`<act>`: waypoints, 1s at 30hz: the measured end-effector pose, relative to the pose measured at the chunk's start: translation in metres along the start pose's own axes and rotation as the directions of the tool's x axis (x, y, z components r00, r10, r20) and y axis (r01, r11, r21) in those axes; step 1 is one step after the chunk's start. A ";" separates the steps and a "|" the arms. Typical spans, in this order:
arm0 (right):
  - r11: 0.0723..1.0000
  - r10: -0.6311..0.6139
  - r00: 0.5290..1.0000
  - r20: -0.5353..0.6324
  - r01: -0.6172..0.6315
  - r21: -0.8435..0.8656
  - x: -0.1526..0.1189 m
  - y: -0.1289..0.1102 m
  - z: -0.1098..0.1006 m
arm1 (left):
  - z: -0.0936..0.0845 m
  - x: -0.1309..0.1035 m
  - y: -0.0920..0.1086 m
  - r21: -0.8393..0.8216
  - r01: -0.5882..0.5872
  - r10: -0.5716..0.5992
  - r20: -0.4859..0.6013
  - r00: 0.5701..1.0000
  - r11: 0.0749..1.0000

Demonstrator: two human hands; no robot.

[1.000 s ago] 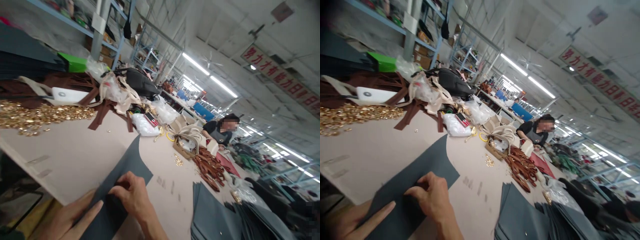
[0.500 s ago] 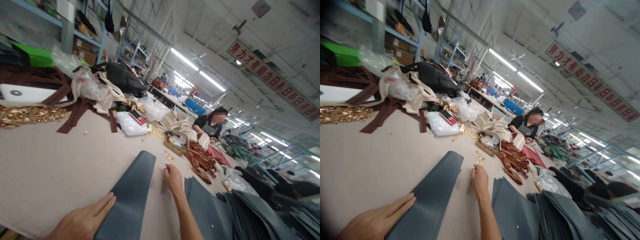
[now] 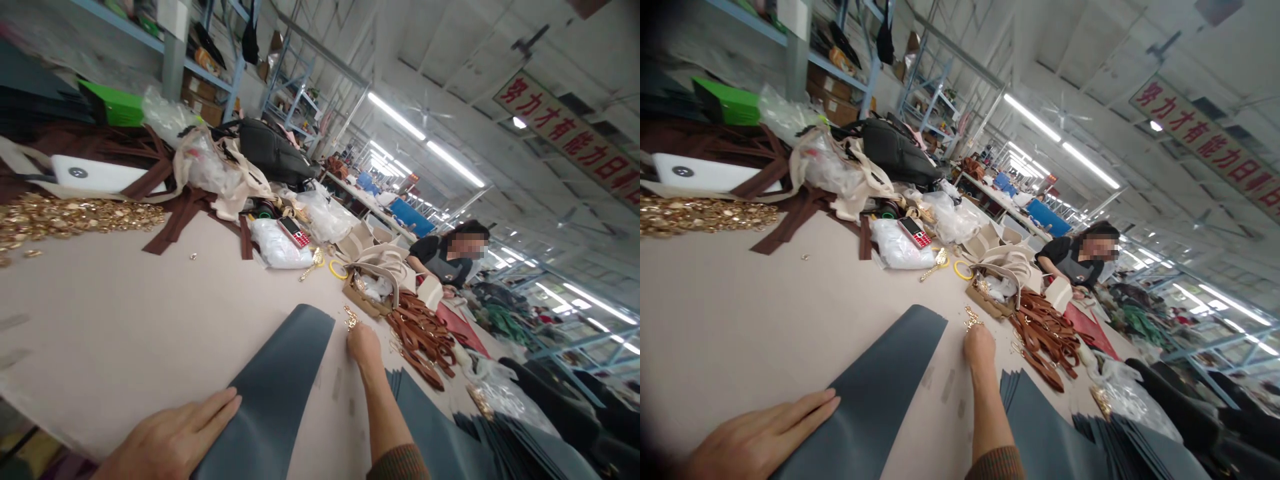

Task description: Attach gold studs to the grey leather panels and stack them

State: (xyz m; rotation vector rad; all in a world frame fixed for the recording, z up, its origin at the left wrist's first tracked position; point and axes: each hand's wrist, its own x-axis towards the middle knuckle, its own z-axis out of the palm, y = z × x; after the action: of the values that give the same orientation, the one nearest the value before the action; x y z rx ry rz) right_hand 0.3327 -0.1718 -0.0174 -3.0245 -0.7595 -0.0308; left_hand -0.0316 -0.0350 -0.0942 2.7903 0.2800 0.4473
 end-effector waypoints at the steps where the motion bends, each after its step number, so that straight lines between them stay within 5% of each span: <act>1: 1.000 -0.001 1.000 -0.003 0.001 0.017 0.000 0.000 -0.003 | -0.008 0.003 0.005 -0.016 0.020 -0.019 0.058 0.998 1.000; 4: 0.993 -0.024 1.000 -0.017 0.026 0.112 -0.008 0.000 -0.017 | -0.035 0.014 0.017 -0.101 0.057 -0.033 0.223 0.974 0.993; 8: 0.930 -0.085 0.996 -0.024 0.088 0.357 -0.041 -0.017 -0.035 | -0.054 0.020 0.019 -0.178 0.089 -0.031 0.306 0.952 0.980; 12: 0.600 -0.301 0.947 0.117 0.093 0.795 -0.100 -0.070 -0.032 | -0.054 0.019 0.018 -0.168 0.069 -0.013 0.313 0.950 0.983; 14: 0.537 -0.420 0.879 0.226 0.040 0.843 -0.126 -0.100 -0.025 | -0.054 0.018 0.018 -0.164 0.054 0.000 0.313 0.950 0.985; 17: 0.601 -0.519 0.791 0.322 0.070 0.796 -0.147 -0.131 -0.018 | -0.056 0.020 0.019 -0.162 0.044 0.007 0.299 0.954 0.986; 21: 0.680 -0.589 0.725 0.358 0.205 0.704 -0.150 -0.143 -0.019 | -0.059 0.020 0.019 -0.153 0.027 0.016 0.277 0.961 0.988; 26: 0.723 -0.572 0.716 0.401 0.208 0.659 -0.146 -0.148 -0.022 | -0.057 0.018 0.019 -0.163 0.019 0.025 0.264 0.964 0.987; 30: 0.774 -0.485 0.725 0.489 0.095 0.627 -0.144 -0.157 -0.022 | -0.056 0.018 0.018 -0.188 0.034 0.017 0.265 0.964 0.982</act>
State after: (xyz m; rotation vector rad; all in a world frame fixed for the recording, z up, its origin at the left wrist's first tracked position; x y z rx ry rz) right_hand 0.1309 -0.1023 0.0038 -2.2614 -1.0575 1.0638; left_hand -0.0312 -0.0330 -0.0330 2.6186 0.1774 0.0876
